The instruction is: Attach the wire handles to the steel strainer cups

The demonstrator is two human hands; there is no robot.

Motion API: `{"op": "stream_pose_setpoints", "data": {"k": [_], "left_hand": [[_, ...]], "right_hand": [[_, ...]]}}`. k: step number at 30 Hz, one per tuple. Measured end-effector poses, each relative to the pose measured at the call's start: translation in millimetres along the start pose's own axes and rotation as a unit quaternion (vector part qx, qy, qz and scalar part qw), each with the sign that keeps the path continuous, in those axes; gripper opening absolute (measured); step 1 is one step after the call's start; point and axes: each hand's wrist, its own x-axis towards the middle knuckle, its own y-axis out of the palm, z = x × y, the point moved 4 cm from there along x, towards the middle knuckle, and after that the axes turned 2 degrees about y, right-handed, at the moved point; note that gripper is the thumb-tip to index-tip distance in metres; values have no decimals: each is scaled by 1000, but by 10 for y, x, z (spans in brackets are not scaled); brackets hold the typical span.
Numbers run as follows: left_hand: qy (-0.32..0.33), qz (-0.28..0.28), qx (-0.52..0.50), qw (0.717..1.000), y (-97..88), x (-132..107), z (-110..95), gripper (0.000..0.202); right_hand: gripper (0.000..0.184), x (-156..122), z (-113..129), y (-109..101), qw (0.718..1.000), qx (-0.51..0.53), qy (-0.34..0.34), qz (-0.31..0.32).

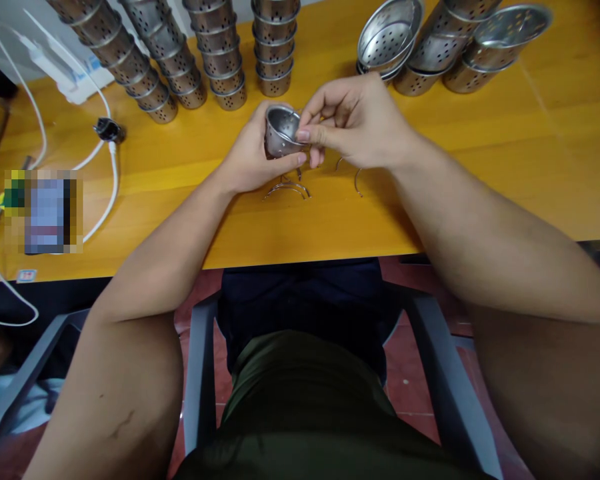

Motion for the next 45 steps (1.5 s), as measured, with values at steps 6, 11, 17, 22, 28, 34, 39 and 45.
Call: {"op": "stream_pose_setpoints", "data": {"k": [6,11,17,22,28,34,39,45], "left_hand": [[-14,-3,46,999,-55,-20,-155,63],[-2,0,53,999,-42,-3,-71,64],[19,-4,55,998,-56,-19,-29,66],[40,-12,56,998,-49,-33,5,66],[24,-3,57,998,-37,-36,4,67],[18,3,48,999,-27,-26,-20,62],[-2,-32,21,999,-18,-34,-44,63],[-5,-66,9,998,-12,-2,-55,68]], "right_hand": [[34,-2,-48,-11,999,-47,-3,-14],[50,5,-46,26,999,-28,-11,-14],[50,10,-59,19,999,-35,-6,-25],[54,11,-57,-8,999,-29,-24,-17],[41,9,-69,-43,999,-46,-5,-16],[41,6,-33,-3,998,-49,-21,-14],[42,-25,36,22,998,-48,-36,-2],[33,-29,-13,-89,985,-135,-94,-41]]}}
